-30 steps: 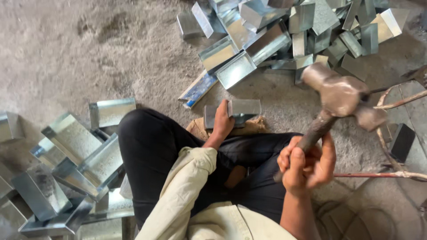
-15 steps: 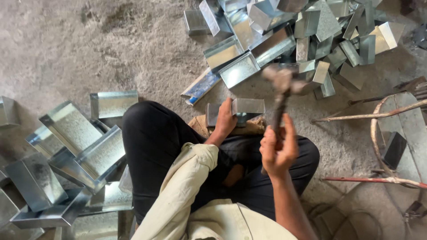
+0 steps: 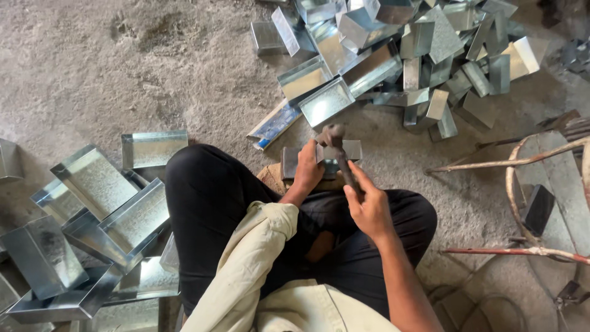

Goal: The person sits cross-legged on a concrete floor and uses a hammer to strike small rectangular metal pieces placed on a wooden block. They repeatedly pick up metal pieces, position them on the block, and hammer them before tossing them aside.

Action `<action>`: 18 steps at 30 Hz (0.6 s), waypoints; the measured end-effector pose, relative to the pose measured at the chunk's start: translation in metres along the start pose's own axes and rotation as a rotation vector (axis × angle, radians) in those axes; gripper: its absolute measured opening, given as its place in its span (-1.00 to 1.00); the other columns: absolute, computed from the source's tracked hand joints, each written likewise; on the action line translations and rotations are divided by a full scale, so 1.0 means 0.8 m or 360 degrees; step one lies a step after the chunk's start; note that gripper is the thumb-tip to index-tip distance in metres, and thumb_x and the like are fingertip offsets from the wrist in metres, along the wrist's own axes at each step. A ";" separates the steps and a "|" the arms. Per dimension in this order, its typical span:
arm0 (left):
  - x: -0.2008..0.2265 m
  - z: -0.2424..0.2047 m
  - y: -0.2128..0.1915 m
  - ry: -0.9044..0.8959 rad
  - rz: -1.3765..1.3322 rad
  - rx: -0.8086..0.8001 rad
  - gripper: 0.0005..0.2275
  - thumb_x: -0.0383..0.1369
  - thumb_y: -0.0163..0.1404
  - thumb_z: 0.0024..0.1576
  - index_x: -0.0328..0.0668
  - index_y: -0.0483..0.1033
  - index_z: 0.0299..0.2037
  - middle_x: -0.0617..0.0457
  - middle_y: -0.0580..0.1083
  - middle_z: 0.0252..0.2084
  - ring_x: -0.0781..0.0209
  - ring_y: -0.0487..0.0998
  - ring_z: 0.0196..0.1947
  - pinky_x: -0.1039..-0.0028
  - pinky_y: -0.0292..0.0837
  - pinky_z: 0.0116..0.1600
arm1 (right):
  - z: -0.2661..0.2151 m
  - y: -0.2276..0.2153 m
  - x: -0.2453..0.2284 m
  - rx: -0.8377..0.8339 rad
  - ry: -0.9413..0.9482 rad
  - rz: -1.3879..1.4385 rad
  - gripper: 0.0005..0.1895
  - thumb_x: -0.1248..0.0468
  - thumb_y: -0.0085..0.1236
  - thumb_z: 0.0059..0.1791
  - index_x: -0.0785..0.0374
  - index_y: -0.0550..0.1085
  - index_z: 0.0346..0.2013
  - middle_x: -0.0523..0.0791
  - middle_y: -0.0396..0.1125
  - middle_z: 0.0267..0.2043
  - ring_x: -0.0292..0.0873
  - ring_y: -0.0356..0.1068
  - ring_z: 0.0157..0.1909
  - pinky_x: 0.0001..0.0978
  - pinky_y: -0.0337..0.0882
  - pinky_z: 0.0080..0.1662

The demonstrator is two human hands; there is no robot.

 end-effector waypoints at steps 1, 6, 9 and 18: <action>-0.001 -0.002 0.000 -0.0046 0.0015 -0.0039 -0.42 -0.67 0.02 -0.11 -0.31 0.24 0.19 -0.35 0.40 0.02 -0.44 0.34 0.10 0.00 0.24 0.15 | -0.006 -0.005 0.004 0.0018 0.0075 0.0008 -0.47 0.39 0.11 0.12 0.33 0.34 0.40 -0.11 0.48 -0.14 -0.45 0.35 -0.35 -0.57 0.38 -0.29; 0.006 -0.006 -0.002 0.0012 0.0055 -0.0033 -0.44 -0.66 0.04 -0.13 -0.36 0.25 0.16 -0.35 0.39 0.01 -0.44 0.32 0.07 -0.01 0.24 0.12 | -0.050 -0.011 0.017 0.0219 0.0603 0.0496 -0.44 0.35 0.07 0.10 0.25 0.28 0.42 -0.15 0.40 -0.40 -0.47 0.23 -0.53 -0.59 0.23 -0.50; 0.032 0.007 -0.023 0.0072 0.0218 -0.0028 -0.49 -0.61 0.02 -0.12 -0.35 0.27 0.12 -0.27 0.39 -0.06 -0.35 0.37 0.00 0.04 0.26 0.05 | -0.071 -0.014 0.029 0.0307 0.0769 0.0836 -0.42 0.36 0.04 0.07 0.23 0.25 0.41 -0.17 0.35 -0.40 -0.46 0.18 -0.59 -0.58 0.13 -0.60; 0.101 0.025 -0.055 0.0472 0.1558 -0.0095 -0.85 -0.40 0.03 0.07 -0.10 0.44 -0.17 0.05 0.40 -0.27 0.08 0.42 -0.19 0.19 0.24 -0.06 | -0.119 -0.026 0.058 0.0456 0.0989 0.0887 -0.42 0.38 0.02 0.07 0.22 0.25 0.42 -0.13 0.33 -0.39 -0.43 0.17 -0.61 -0.57 0.14 -0.63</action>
Point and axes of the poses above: each hand's wrist, its own z-axis towards the middle knuckle, its own y-axis out of the palm, x = y × z, the point moved 2 cm from there along z, towards the middle knuckle
